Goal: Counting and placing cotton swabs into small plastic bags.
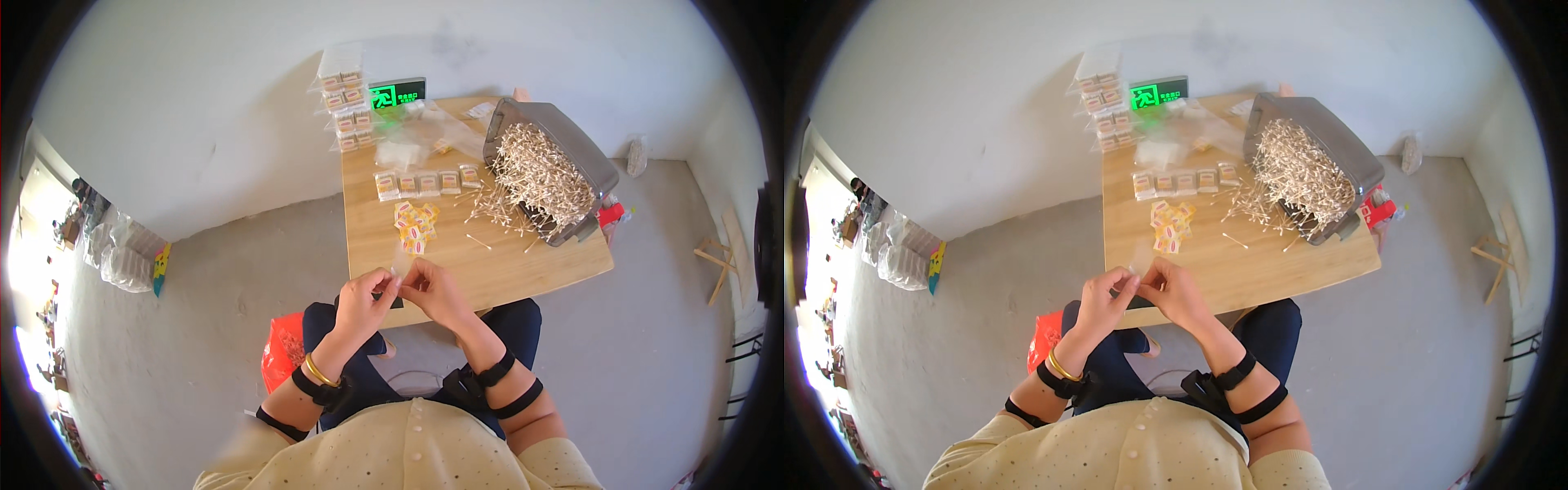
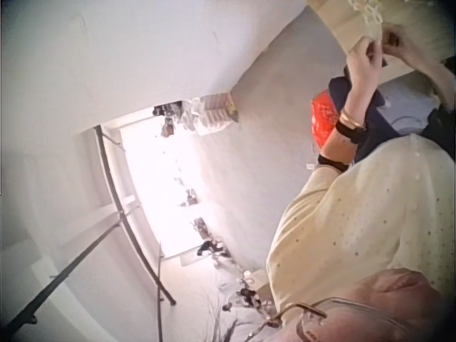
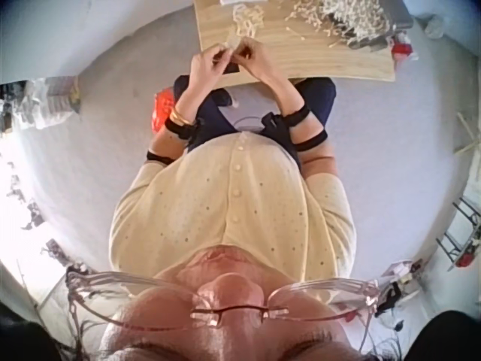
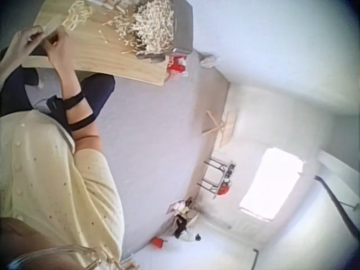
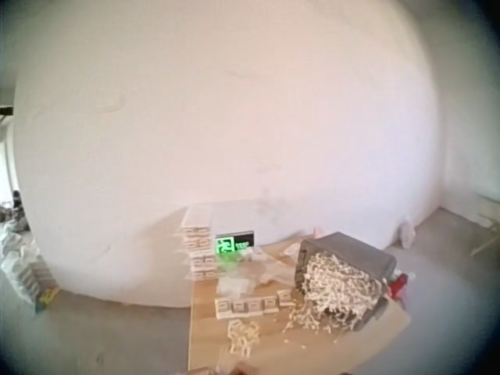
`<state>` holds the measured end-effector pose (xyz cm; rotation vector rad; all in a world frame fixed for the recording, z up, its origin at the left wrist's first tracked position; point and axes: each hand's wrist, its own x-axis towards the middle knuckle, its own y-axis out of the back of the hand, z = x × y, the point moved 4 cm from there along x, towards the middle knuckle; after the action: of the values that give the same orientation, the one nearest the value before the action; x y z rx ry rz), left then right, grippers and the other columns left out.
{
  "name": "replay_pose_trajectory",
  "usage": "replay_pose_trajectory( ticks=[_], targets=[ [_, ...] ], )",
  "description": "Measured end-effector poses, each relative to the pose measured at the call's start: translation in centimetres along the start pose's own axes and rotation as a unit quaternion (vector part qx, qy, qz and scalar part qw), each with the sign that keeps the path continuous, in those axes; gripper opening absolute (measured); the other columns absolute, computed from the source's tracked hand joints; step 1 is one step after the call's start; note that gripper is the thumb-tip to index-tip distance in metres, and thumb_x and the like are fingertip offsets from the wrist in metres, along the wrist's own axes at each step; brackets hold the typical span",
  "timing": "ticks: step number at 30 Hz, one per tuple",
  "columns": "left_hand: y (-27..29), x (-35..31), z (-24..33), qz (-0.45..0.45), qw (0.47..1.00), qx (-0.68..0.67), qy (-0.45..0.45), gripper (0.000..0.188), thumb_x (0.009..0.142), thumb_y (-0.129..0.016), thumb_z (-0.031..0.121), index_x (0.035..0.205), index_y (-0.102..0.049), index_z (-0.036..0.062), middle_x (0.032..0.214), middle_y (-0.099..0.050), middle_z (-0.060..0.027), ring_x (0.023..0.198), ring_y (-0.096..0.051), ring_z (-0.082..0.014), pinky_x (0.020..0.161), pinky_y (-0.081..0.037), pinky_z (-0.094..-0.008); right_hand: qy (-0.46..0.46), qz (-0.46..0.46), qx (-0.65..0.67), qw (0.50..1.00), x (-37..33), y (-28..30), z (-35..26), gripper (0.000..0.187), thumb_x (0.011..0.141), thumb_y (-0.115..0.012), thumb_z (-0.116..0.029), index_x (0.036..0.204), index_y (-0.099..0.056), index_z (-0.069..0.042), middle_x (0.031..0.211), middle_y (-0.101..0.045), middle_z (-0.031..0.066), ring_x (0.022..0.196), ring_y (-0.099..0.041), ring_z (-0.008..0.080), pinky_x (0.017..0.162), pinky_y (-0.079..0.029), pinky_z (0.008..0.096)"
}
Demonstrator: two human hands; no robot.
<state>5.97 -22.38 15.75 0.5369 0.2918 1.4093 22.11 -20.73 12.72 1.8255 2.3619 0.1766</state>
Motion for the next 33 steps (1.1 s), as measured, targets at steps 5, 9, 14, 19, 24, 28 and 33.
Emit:
replay_pose_trajectory(
  ticks=[5, 9, 14, 19, 24, 28, 33],
  targets=[
    [1.1, -0.7, -0.4, -0.048, 0.997, -0.05, 0.033, 0.02, 0.097, -0.069, 0.02, 0.091, -0.072, 0.0005, 0.085, -0.076, -0.012, 0.077, -0.072, -0.0204, 0.075, -0.056, -0.033, -0.023, -0.052, 0.215, 0.975, -0.7, 0.2, 1.4, 0.022, 0.09, -0.081, -0.016, 0.084, -0.061, -0.007, 0.078, -0.065, -0.0004, 0.073, -0.054, 0.007, 0.066, -0.043, 0.0265],
    [2.4, -1.0, 1.1, -0.025, 0.984, 0.154, -0.089, 0.041, 0.086, -0.08, 0.027, 0.118, -0.066, 0.0061, 0.109, -0.073, -0.0109, 0.103, -0.071, -0.0261, 0.094, -0.053, -0.0397, -0.021, -0.019, 0.207, 0.978, -1.2, 0.4, 1.6, 0.021, 0.092, -0.079, -0.014, 0.085, -0.06, -0.009, 0.08, -0.064, -0.0013, 0.074, -0.054, 0.0062, 0.068, -0.043, 0.0249],
    [1.8, -1.3, 3.3, 0.025, 0.955, 0.147, -0.256, 0.087, 0.073, -0.089, 0.02, 0.147, -0.044, 0.0088, 0.104, -0.062, -0.009, 0.101, -0.064, -0.0265, 0.094, -0.05, -0.0399, -0.052, -0.09, 0.265, 0.959, -1.9, -1.0, -0.3, 0.019, 0.093, -0.077, -0.01, 0.085, -0.059, -0.008, 0.078, -0.061, -0.0021, 0.075, -0.056, 0.0076, 0.071, -0.044, 0.0251],
    [1.9, -1.5, 1.4, -0.061, 0.981, 0.07, -0.169, 0.091, 0.069, -0.091, 0.018, 0.147, -0.044, 0.0097, 0.093, -0.056, -0.0066, 0.091, -0.06, -0.0254, 0.088, -0.05, -0.0395, -0.048, -0.11, 0.293, 0.949, -2.0, -0.9, -0.3, 0.016, 0.094, -0.075, -0.009, 0.087, -0.06, -0.008, 0.08, -0.062, -0.0016, 0.075, -0.057, 0.0076, 0.07, -0.045, 0.0243],
    [2.8, -1.9, 1.8, -0.06, 0.973, 0.128, -0.183, 0.074, 0.071, -0.09, 0.021, 0.135, -0.054, 0.0099, 0.09, -0.054, -0.0065, 0.088, -0.059, -0.0257, 0.084, -0.048, -0.0393, -0.032, -0.081, 0.202, 0.975, -1.8, -1.4, 0.2, 0.016, 0.093, -0.075, -0.012, 0.088, -0.061, -0.007, 0.08, -0.061, -0.0022, 0.073, -0.053, 0.0056, 0.066, -0.043, 0.0238],
    [3.6, -2.2, 1.2, -0.045, 0.974, 0.118, -0.187, 0.064, 0.072, -0.09, 0.025, 0.125, -0.058, 0.0095, 0.092, -0.055, -0.0068, 0.09, -0.059, -0.0258, 0.085, -0.049, -0.0388, -0.037, -0.08, 0.146, 0.985, -1.6, -2.1, 0.2, 0.016, 0.092, -0.076, -0.014, 0.088, -0.062, -0.006, 0.079, -0.06, -0.0028, 0.072, -0.05, 0.005, 0.065, -0.041, 0.0233],
    [4.1, -3.0, -0.6, -0.03, 0.981, 0.098, -0.164, 0.059, 0.073, -0.09, 0.026, 0.121, -0.06, 0.0094, 0.1, -0.061, -0.0068, 0.098, -0.061, -0.0272, 0.09, -0.049, -0.039, -0.038, -0.091, 0.092, 0.991, -1.1, -3.4, 1.9, 0.015, 0.094, -0.074, -0.016, 0.093, -0.064, -0.005, 0.082, -0.061, -0.0022, 0.076, -0.052, 0.0058, 0.068, -0.043, 0.0242]
  ],
)
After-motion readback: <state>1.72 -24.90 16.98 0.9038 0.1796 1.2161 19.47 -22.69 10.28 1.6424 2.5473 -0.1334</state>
